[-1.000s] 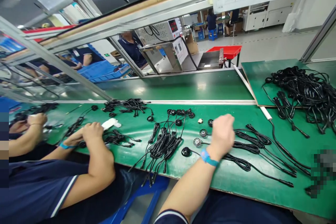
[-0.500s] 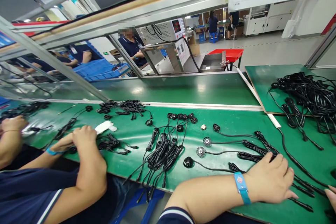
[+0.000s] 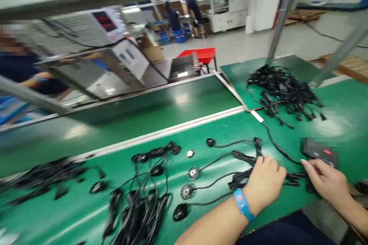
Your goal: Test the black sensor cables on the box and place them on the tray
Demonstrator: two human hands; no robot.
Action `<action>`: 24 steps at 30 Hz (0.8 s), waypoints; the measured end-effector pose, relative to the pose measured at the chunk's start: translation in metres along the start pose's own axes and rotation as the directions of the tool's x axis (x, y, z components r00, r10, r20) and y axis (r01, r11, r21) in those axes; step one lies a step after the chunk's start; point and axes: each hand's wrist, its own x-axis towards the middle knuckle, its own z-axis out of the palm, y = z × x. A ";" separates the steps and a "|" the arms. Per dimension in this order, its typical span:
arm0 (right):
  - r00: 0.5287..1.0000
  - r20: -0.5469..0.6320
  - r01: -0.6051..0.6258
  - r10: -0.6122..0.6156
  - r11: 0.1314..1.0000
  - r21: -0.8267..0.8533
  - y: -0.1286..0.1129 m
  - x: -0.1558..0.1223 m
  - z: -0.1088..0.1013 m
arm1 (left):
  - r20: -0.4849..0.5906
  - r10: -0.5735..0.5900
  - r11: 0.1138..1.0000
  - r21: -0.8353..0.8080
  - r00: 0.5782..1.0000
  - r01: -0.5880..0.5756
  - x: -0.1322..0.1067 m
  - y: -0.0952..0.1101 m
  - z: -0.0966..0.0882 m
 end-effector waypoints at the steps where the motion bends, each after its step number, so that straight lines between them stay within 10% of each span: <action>1: 1.000 0.023 0.017 -0.017 1.000 0.004 -0.001 -0.001 -0.002 | 0.009 -0.014 1.000 -0.016 1.000 0.015 -0.001 0.000 0.001; 14: 0.993 0.025 -0.116 0.114 0.986 0.120 -0.027 0.002 -0.006 | -0.005 -0.085 0.987 -0.140 0.996 0.083 -0.020 -0.006 -0.004; 24: 0.973 -0.050 -0.230 0.227 0.971 -0.069 -0.028 -0.004 0.008 | -0.186 0.087 0.974 -0.189 0.979 -0.122 -0.018 -0.037 0.014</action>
